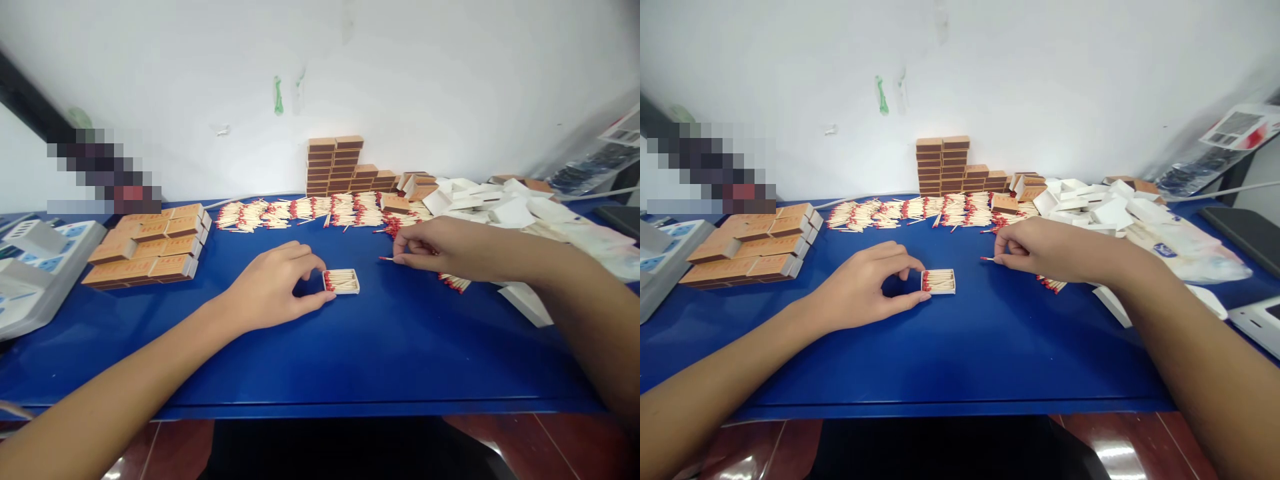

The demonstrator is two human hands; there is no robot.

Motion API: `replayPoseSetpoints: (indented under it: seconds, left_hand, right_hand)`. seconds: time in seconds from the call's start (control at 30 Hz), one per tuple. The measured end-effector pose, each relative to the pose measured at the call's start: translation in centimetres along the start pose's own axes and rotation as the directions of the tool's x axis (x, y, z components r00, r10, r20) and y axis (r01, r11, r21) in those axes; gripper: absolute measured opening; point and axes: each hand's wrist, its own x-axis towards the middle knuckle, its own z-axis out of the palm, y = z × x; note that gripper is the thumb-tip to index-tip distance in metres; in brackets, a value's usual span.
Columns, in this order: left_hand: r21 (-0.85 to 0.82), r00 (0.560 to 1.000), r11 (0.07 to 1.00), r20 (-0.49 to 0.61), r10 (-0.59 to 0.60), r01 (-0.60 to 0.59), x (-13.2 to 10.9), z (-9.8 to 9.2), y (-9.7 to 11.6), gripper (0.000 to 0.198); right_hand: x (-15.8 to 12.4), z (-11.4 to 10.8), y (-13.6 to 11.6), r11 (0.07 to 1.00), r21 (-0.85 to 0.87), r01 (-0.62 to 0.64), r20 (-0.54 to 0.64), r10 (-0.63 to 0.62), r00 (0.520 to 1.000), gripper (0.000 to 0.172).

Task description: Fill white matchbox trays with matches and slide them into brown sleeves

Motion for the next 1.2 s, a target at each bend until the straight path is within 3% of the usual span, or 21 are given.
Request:
replayPoseSetpoints:
  seconds: [0.1, 0.23, 0.4, 0.53, 0.87, 0.97, 1.1, 1.2]
  left_hand:
    - [-0.002, 1.000, 1.000, -0.025, 0.015, -0.015, 0.2, 0.3, 0.4, 0.026]
    - [0.019, 0.999, 0.999, -0.044, 0.027, -0.026, 0.5, 0.7, 0.7, 0.026]
    - [0.034, 0.998, 0.999, -0.045, 0.040, -0.038, 0.8, 0.9, 0.8, 0.027]
    - [0.022, 0.997, 0.998, -0.052, 0.053, -0.052, 0.8, 1.0, 0.9, 0.027]
    - [-0.014, 0.999, 0.999, -0.037, 0.037, -0.038, 0.7, 1.1, 0.4, 0.027]
    - [-0.027, 0.999, 0.999, -0.031, 0.023, -0.024, 0.5, 0.8, 0.3, 0.026]
    - [-0.018, 1.000, 1.000, -0.020, 0.007, -0.008, 0.2, 0.3, -0.2, 0.026]
    - [0.003, 0.999, 1.000, -0.031, -0.016, 0.017, -0.1, 0.0, -0.7, 0.026]
  right_hand:
    - [-0.2, 0.6, -2.1, 0.995, 0.028, 0.094, -0.086, -0.091, 0.992, 0.035]
    - [-0.3, 2.2, -4.9, 0.968, -0.032, 0.248, -0.218, -0.249, 0.944, 0.026]
    - [0.0, 4.0, -6.4, 0.949, -0.114, 0.295, -0.289, -0.316, 0.904, 0.018]
    - [0.0, 3.9, -6.0, 0.941, -0.113, 0.317, -0.289, -0.337, 0.896, 0.022]
    - [-0.1, 2.5, -5.6, 0.955, -0.024, 0.296, -0.208, -0.295, 0.933, 0.025]
    - [-0.3, 1.2, -4.2, 0.971, -0.036, 0.237, -0.247, -0.238, 0.939, 0.029]
    - [-0.5, -1.1, 0.0, 0.992, -0.122, 0.029, -0.360, -0.072, 0.930, 0.032]
    - [-0.1, -1.6, 2.8, 0.993, -0.115, -0.003, -0.244, -0.025, 0.969, 0.027]
